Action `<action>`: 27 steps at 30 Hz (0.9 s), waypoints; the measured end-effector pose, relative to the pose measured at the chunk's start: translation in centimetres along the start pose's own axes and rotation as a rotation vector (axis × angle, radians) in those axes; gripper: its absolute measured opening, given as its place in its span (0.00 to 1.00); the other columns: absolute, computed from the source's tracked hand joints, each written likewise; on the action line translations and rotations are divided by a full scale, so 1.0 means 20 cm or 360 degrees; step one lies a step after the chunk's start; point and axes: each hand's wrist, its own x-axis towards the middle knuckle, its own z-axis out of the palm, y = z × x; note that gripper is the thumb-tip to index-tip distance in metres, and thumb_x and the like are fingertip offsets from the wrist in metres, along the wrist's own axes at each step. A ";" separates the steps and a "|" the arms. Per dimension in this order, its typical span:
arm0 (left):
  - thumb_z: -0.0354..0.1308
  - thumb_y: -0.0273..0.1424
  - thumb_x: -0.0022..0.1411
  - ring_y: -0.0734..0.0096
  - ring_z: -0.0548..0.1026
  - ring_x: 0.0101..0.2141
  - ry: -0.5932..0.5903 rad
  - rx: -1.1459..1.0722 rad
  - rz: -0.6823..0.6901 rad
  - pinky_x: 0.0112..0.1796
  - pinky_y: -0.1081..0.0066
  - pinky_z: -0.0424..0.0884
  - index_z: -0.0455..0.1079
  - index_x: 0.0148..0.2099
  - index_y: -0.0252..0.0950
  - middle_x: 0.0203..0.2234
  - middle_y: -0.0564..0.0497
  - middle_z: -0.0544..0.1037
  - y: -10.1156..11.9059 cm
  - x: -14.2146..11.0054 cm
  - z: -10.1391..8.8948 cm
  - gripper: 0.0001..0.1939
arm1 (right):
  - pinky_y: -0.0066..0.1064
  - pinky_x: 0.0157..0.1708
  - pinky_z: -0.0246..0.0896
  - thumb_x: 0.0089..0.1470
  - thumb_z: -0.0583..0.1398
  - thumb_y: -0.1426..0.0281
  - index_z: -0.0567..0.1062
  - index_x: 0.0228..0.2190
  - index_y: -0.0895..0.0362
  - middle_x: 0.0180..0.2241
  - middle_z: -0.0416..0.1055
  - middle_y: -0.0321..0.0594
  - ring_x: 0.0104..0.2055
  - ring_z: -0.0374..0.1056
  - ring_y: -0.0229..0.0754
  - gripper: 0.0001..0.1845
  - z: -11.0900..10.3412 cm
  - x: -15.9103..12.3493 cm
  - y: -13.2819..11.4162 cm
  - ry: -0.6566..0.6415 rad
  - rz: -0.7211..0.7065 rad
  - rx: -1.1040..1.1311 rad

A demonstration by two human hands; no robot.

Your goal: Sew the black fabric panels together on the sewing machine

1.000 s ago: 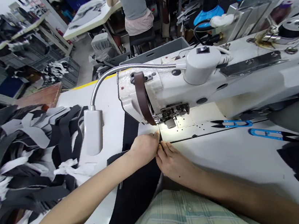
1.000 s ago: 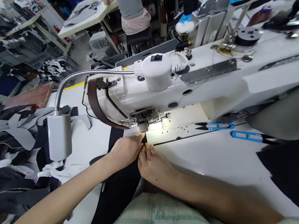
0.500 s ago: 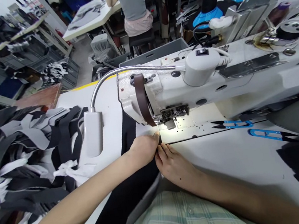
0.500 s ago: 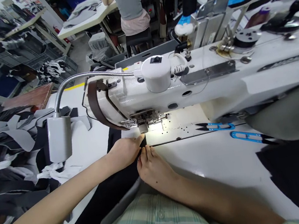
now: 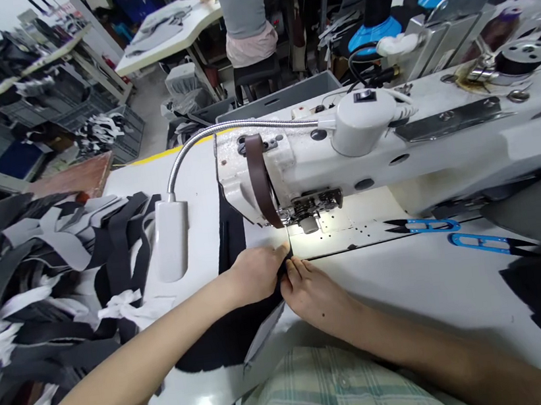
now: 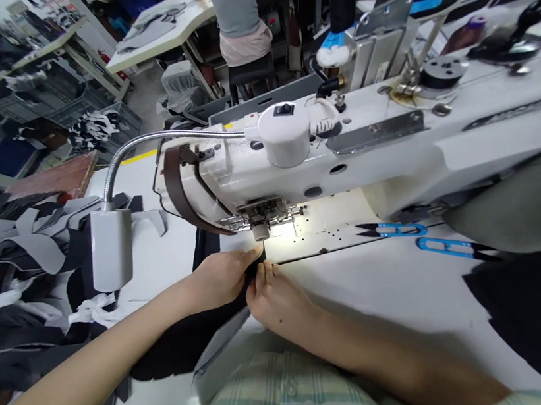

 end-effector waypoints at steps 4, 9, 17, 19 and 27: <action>0.49 0.24 0.57 0.58 0.76 0.41 0.0008 -0.0046 0.0018 0.39 0.65 0.71 0.58 0.59 0.32 0.39 0.41 0.76 -0.03 0.01 0.02 0.26 | 0.37 0.44 0.67 0.53 0.53 0.83 0.73 0.31 0.65 0.36 0.75 0.59 0.41 0.74 0.50 0.09 -0.04 0.02 0.04 -0.0091 0.0013 0.0112; 0.49 0.24 0.58 0.57 0.75 0.42 -0.0030 -0.0034 0.0053 0.41 0.65 0.71 0.52 0.63 0.30 0.42 0.39 0.74 -0.04 0.00 0.01 0.30 | 0.35 0.36 0.69 0.49 0.53 0.84 0.70 0.28 0.60 0.27 0.73 0.46 0.32 0.72 0.46 0.10 -0.12 0.04 0.08 -0.0306 0.0081 0.0407; 0.47 0.22 0.57 0.60 0.75 0.43 0.0025 0.0009 -0.0007 0.42 0.67 0.71 0.55 0.62 0.32 0.43 0.41 0.74 -0.03 0.00 -0.01 0.29 | 0.36 0.45 0.68 0.50 0.54 0.83 0.75 0.31 0.64 0.39 0.75 0.57 0.43 0.73 0.50 0.11 -0.06 0.01 0.07 -0.0141 0.0072 0.0271; 0.46 0.21 0.57 0.61 0.75 0.42 0.0050 0.0020 -0.0022 0.42 0.67 0.72 0.56 0.62 0.32 0.44 0.41 0.74 -0.04 0.00 -0.01 0.29 | 0.36 0.45 0.69 0.50 0.55 0.82 0.76 0.34 0.66 0.42 0.75 0.60 0.45 0.73 0.51 0.11 -0.03 0.00 0.06 -0.0109 0.0029 0.0201; 0.43 0.20 0.60 0.63 0.75 0.37 0.0175 0.0000 -0.0069 0.37 0.69 0.71 0.66 0.50 0.29 0.37 0.42 0.75 -0.01 0.06 -0.01 0.18 | 0.36 0.43 0.70 0.52 0.55 0.81 0.76 0.40 0.70 0.43 0.74 0.61 0.46 0.73 0.52 0.15 0.03 0.01 0.03 -0.0023 0.0072 -0.0014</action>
